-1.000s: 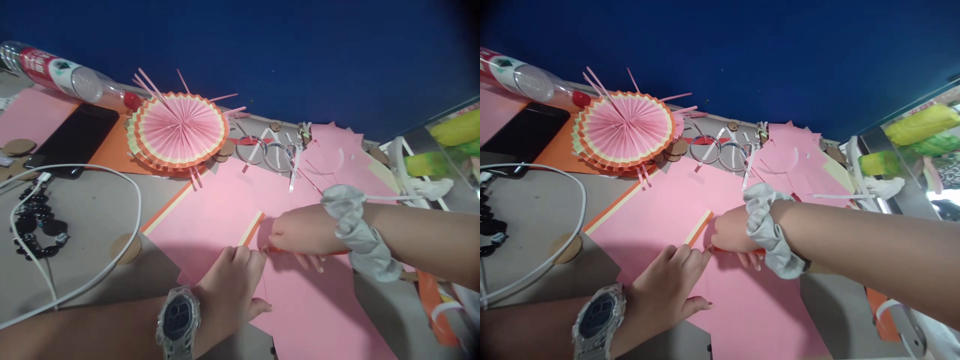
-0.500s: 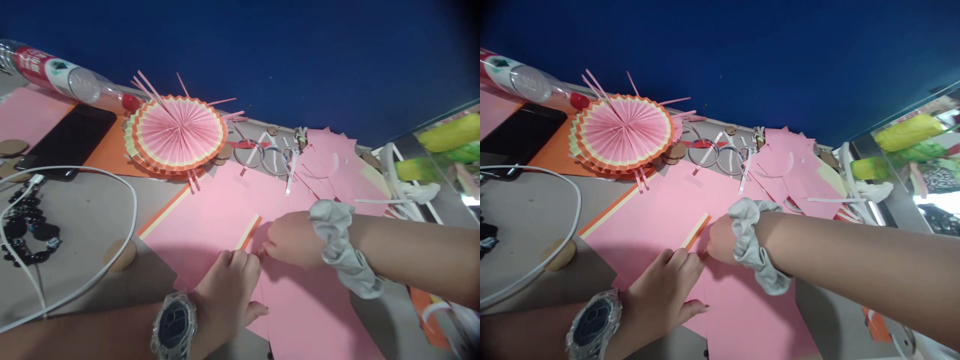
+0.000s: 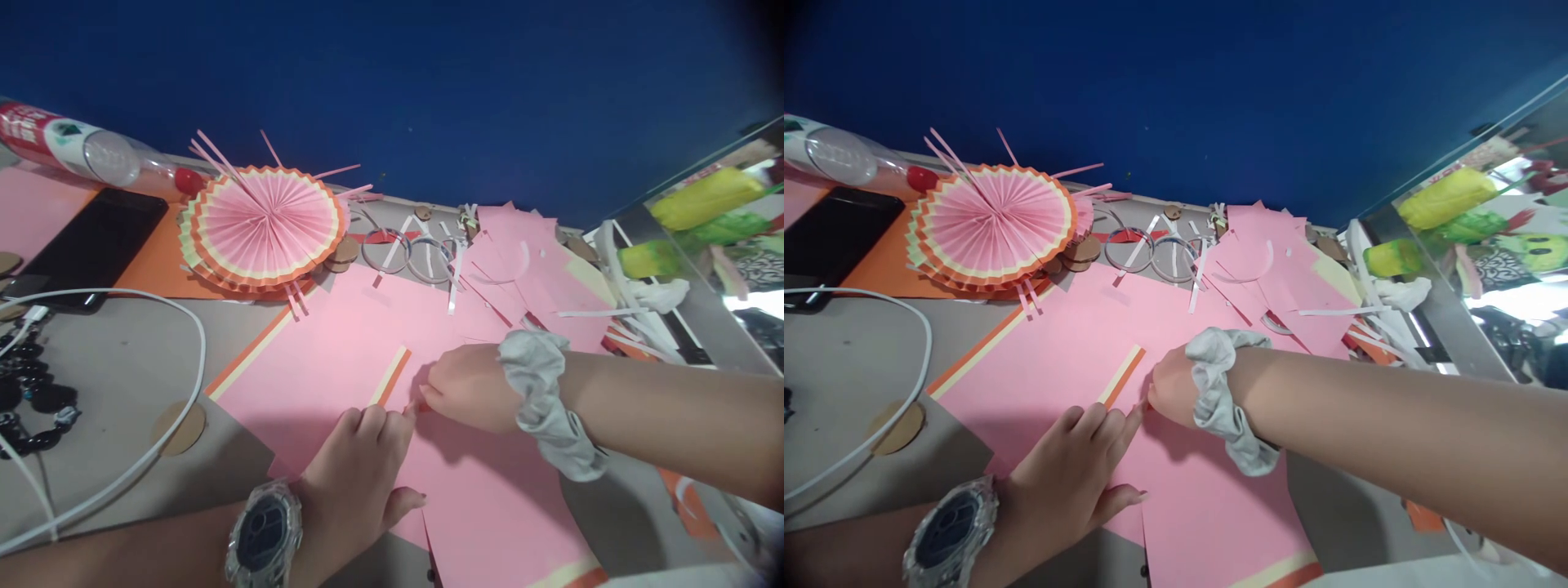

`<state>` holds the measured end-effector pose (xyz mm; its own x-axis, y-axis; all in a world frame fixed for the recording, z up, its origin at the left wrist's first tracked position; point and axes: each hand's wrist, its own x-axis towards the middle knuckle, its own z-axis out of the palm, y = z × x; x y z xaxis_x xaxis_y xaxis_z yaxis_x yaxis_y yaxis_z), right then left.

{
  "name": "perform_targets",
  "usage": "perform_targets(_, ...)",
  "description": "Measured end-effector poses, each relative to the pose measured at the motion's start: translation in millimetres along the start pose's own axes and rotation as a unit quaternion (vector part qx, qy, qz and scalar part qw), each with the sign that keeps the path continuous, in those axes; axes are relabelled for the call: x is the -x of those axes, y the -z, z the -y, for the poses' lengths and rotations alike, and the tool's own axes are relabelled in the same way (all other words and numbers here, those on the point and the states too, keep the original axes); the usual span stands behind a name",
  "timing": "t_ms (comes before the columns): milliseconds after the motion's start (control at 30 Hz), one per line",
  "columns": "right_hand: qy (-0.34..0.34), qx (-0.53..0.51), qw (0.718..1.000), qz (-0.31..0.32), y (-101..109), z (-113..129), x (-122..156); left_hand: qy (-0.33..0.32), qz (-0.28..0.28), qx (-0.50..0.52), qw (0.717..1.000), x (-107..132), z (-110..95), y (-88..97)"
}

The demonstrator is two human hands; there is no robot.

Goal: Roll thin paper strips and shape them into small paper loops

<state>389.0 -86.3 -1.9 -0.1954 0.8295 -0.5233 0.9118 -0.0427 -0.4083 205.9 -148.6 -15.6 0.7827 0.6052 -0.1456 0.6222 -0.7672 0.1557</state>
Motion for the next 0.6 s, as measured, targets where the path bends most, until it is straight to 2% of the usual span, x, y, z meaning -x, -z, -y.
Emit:
perform_targets(167,-0.053,0.117,0.989,0.073,11,21,0,0.002,-0.004,0.018,1.000,0,-1,-0.1)
perform_targets(367,-0.081,0.191,0.970,0.124,30,39,11,0.006,0.006,0.021,1.000,-1,-1,1.7)
perform_targets(467,-0.075,0.201,0.968,0.128,34,39,14,0.007,0.012,0.014,1.000,-1,-1,2.1)
perform_targets(600,-0.062,0.189,0.971,0.136,34,25,20,0.005,0.009,0.008,1.000,-1,-1,1.4)
